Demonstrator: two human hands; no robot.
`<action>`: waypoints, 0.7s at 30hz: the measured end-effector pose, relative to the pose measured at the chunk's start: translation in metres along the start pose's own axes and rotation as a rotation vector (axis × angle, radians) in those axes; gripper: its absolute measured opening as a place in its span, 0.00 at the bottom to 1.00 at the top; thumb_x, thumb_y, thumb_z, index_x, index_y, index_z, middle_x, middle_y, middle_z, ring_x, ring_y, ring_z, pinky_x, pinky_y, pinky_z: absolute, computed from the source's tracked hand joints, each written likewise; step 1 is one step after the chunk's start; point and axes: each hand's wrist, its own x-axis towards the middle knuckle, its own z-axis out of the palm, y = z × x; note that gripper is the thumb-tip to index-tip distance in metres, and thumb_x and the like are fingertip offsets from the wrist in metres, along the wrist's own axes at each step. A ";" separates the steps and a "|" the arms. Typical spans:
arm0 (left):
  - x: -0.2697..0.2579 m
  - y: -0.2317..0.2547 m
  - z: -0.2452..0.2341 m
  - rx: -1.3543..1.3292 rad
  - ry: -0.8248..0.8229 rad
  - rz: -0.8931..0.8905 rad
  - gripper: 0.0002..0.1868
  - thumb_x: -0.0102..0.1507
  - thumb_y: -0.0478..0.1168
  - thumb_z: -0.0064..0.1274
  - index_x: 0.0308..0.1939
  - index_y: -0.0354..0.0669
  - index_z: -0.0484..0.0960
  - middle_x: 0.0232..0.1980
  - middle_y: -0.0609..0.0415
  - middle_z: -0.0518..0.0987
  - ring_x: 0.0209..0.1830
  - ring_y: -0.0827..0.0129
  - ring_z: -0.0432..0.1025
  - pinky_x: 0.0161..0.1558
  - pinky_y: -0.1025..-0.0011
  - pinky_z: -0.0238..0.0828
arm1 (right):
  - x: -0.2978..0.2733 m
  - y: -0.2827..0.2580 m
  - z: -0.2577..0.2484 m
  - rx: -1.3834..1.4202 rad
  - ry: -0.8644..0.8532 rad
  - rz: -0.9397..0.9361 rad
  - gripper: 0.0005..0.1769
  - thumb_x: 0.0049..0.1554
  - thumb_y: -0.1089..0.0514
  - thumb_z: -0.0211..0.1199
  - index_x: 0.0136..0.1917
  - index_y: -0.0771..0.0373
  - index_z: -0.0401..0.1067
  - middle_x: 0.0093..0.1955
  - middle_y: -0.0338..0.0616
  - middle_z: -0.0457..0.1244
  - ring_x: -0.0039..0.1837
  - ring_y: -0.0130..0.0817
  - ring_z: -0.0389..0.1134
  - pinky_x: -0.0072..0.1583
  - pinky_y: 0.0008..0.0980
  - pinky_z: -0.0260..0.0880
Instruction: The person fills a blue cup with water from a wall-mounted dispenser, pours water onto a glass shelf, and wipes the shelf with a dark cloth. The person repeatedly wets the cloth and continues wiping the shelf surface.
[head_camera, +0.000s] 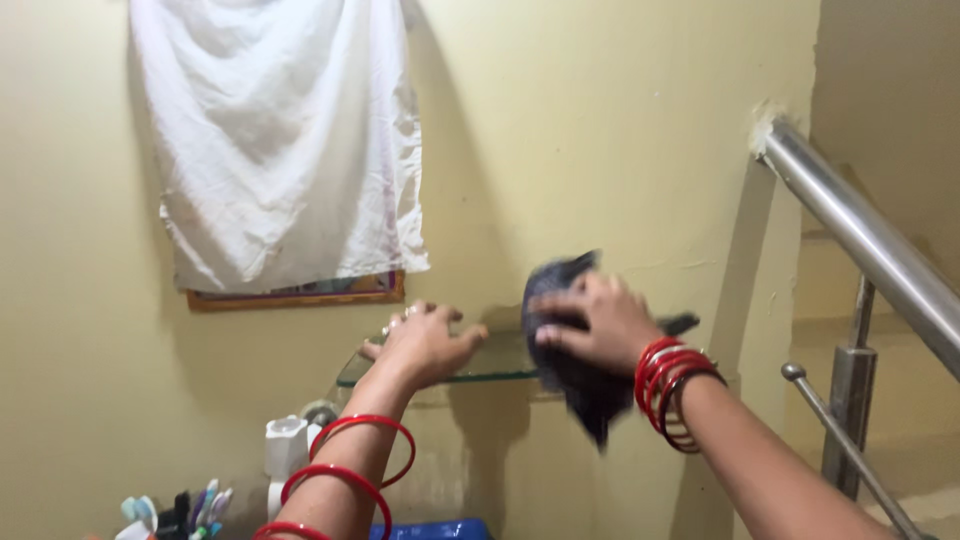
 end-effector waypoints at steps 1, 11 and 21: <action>0.002 -0.003 0.001 0.071 -0.072 0.030 0.43 0.57 0.72 0.50 0.73 0.65 0.67 0.82 0.56 0.54 0.83 0.53 0.47 0.71 0.21 0.35 | -0.001 0.006 0.012 -0.037 -0.153 0.017 0.23 0.52 0.28 0.64 0.61 0.21 0.75 0.72 0.42 0.59 0.77 0.46 0.53 0.76 0.56 0.54; 0.027 -0.061 0.014 0.658 -0.219 0.183 0.33 0.51 0.56 0.70 0.57 0.48 0.84 0.67 0.53 0.78 0.78 0.56 0.60 0.73 0.18 0.25 | 0.002 0.030 0.094 -0.112 -0.291 -0.011 0.58 0.42 0.44 0.75 0.79 0.44 0.48 0.78 0.53 0.50 0.81 0.50 0.48 0.77 0.57 0.46; 0.064 -0.102 0.014 0.543 -0.109 0.225 0.20 0.51 0.45 0.73 0.44 0.45 0.87 0.49 0.47 0.84 0.57 0.52 0.77 0.75 0.30 0.39 | 0.034 -0.093 0.090 -0.010 -0.282 -0.037 0.67 0.40 0.42 0.77 0.85 0.31 0.40 0.74 0.71 0.49 0.73 0.66 0.56 0.69 0.65 0.57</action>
